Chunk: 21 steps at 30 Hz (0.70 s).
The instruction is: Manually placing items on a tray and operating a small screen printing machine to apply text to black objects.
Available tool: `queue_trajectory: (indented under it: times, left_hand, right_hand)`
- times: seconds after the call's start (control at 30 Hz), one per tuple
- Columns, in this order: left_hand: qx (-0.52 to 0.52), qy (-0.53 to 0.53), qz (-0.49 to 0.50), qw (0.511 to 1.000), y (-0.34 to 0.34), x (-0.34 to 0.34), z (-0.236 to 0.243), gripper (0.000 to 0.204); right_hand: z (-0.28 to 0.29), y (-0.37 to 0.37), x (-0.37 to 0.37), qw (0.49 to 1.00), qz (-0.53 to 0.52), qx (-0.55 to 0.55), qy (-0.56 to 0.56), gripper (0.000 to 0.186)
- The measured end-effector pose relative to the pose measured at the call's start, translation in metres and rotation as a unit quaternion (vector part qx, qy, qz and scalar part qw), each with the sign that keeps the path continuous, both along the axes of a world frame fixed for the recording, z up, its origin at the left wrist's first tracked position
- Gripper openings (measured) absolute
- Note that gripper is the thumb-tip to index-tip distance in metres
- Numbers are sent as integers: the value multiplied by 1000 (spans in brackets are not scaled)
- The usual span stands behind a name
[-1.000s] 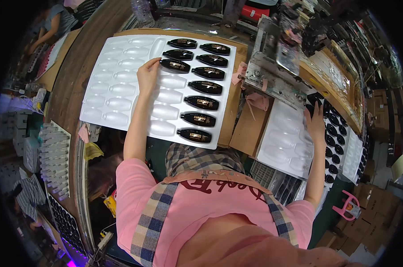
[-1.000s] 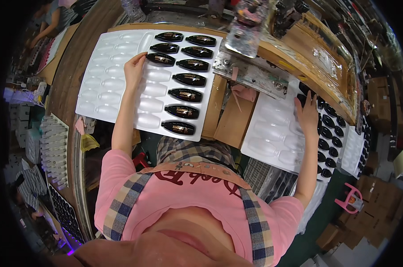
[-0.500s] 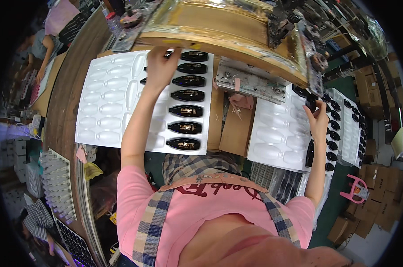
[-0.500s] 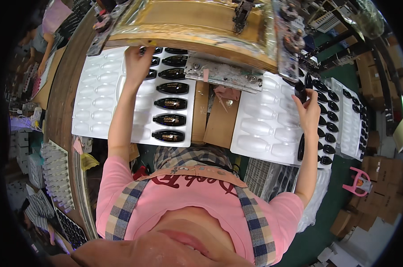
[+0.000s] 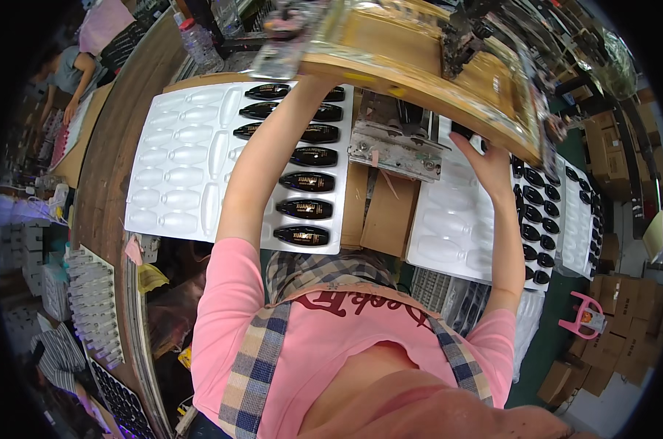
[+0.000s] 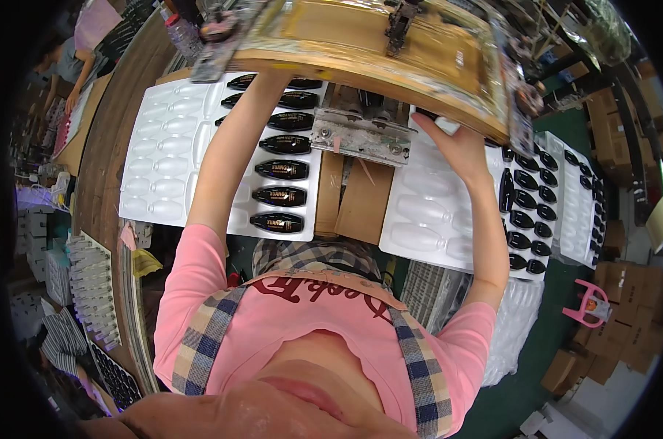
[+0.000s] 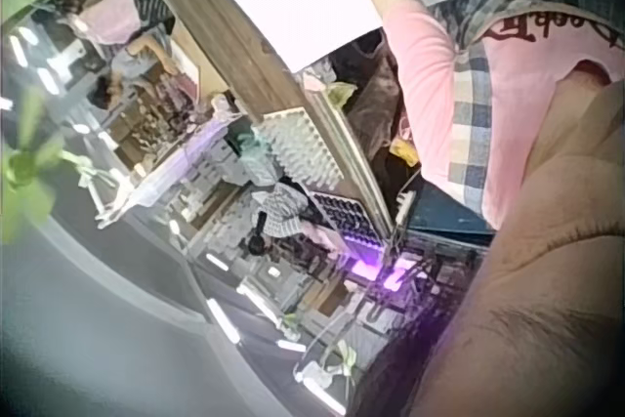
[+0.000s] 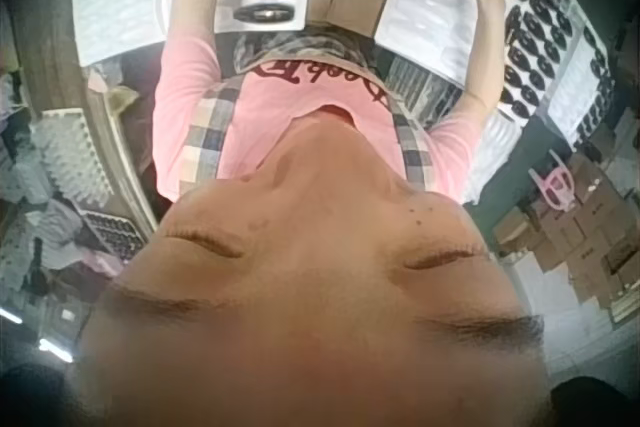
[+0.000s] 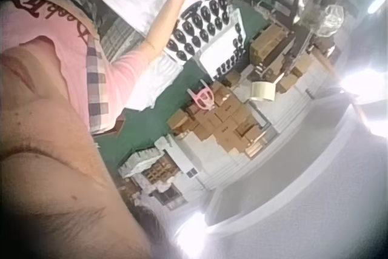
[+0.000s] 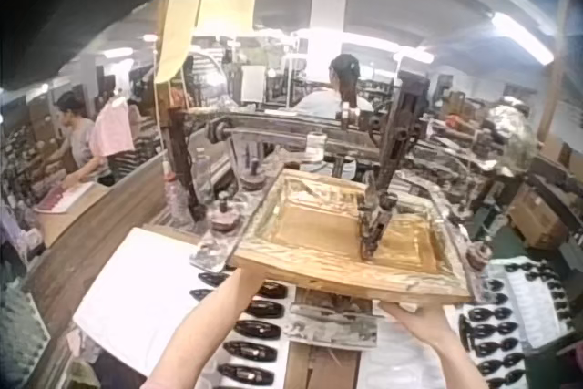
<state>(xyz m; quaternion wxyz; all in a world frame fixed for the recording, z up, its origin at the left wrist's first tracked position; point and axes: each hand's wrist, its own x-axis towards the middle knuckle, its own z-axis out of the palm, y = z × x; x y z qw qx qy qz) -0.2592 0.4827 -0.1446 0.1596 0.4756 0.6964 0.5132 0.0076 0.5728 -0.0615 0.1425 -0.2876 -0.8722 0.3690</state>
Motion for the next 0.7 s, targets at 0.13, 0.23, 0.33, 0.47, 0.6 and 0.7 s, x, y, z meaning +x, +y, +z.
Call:
queue_trajectory:
  times: [0.13,0.23,0.33,0.47,0.6,0.7]
  left_hand:
    - [33,-208,65,975,-47,-18,24,22]
    - [101,-287,120,945,-104,-23,26,20]
    - [59,-237,238,940,-169,-29,-5,21]
    - [11,-227,335,914,-229,-16,-41,20]
    - [-8,-239,373,896,-246,-12,-66,21]
    - [-47,-207,397,893,-248,-15,-84,27]
  right_hand:
    - [-2,-17,-42,996,60,49,-50,42]
    - [-9,-25,-48,995,51,-23,-77,43]
    - [-7,-27,-40,996,69,-4,-59,40]
    - [-22,2,6,995,8,97,-30,32]
    - [-56,74,54,987,-47,126,-84,37]
    - [-84,92,76,928,-12,328,-174,42]
